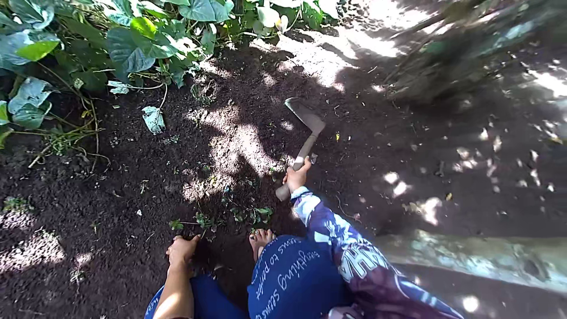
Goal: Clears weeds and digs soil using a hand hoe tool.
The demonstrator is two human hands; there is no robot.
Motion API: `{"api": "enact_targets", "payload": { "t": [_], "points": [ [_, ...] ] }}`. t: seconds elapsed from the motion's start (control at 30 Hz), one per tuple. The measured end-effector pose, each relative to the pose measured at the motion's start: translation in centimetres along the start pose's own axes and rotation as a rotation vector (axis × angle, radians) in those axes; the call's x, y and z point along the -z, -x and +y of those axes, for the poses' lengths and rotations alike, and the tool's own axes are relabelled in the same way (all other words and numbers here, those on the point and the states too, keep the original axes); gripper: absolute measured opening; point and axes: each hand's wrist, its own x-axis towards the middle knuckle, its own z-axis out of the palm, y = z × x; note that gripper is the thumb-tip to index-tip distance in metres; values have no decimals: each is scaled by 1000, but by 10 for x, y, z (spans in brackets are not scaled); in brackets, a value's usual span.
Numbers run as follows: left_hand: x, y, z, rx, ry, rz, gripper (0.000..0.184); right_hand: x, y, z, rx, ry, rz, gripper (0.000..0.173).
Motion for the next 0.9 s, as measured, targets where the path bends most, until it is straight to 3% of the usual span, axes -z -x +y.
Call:
{"api": "enact_targets", "payload": {
  "t": [0.13,0.2,0.3,0.4,0.47,0.57,0.67,0.8,0.9],
  "points": [
    [-3,-4,-5,-5,-8,-28,79,30,32,59,-29,358,-120,93],
    [-2,-4,-6,-9,0,-32,78,54,49,74,-24,412,-199,91],
    [-2,-2,-5,-15,13,-41,77,65,41,43,4,255,-172,86],
    [-3,0,-5,-8,26,-54,81,42,17,2,16,113,-36,85],
    [-4,3,-6,-3,24,-57,84,28,9,2,-20,129,-8,90],
    [-6,3,-8,-11,8,-58,82,43,29,52,-51,355,-142,93],
    [-4,9,-7,-52,30,-58,63,80,53,73,-72,418,-334,90],
    [2,34,1,-126,51,-21,51,121,50,54,-97,449,-386,80],
    [2,41,4,-284,30,12,52,144,40,43,-109,482,-419,56]
  ]
}}
